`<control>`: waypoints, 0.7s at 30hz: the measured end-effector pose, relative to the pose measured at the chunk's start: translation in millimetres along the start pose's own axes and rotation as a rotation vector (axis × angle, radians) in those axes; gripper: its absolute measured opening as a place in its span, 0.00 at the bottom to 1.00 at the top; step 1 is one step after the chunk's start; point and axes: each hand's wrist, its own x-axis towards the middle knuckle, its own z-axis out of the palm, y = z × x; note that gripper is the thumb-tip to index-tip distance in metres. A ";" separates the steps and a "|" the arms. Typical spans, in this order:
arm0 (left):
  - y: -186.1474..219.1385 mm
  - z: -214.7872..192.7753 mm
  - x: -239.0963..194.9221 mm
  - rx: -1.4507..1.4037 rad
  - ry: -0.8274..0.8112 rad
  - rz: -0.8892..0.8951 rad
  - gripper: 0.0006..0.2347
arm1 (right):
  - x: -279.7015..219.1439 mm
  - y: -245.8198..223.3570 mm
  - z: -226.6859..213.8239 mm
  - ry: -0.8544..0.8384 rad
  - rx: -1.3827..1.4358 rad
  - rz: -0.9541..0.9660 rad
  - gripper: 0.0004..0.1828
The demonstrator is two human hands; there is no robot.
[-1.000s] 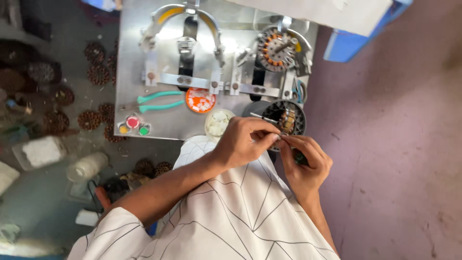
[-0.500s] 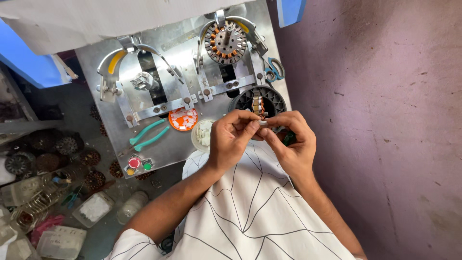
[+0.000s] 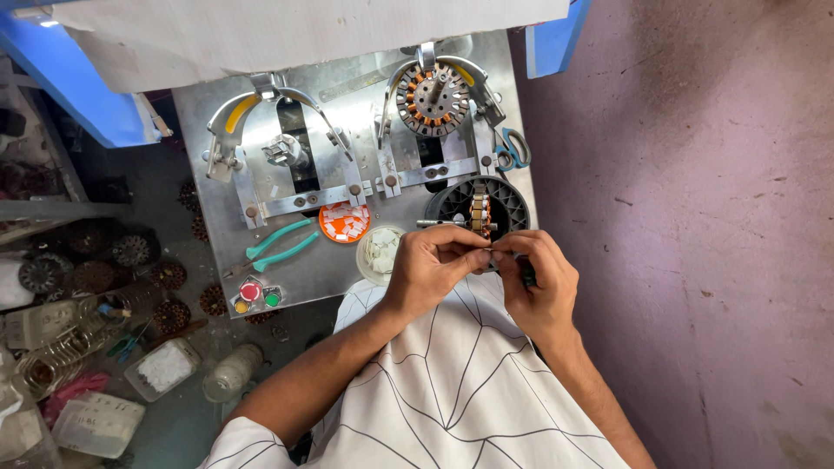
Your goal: The person uses a screwdriver and their hands to attach wires and components to a motor stator at a workshop bench.
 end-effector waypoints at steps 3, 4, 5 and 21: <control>4.6 0.5 -1.4 0.119 0.042 0.092 0.07 | -1.3 3.1 0.3 -0.016 -0.067 -0.088 0.09; 5.7 0.7 -1.2 0.124 0.042 0.107 0.07 | -1.2 4.4 -0.4 -0.023 -0.082 -0.115 0.09; 6.4 1.0 -1.7 0.129 0.041 0.121 0.07 | -2.0 5.1 -1.4 -0.019 -0.093 -0.129 0.09; 3.1 -0.4 -9.3 0.471 0.046 0.352 0.04 | -2.4 0.7 -9.2 -0.117 0.057 0.038 0.08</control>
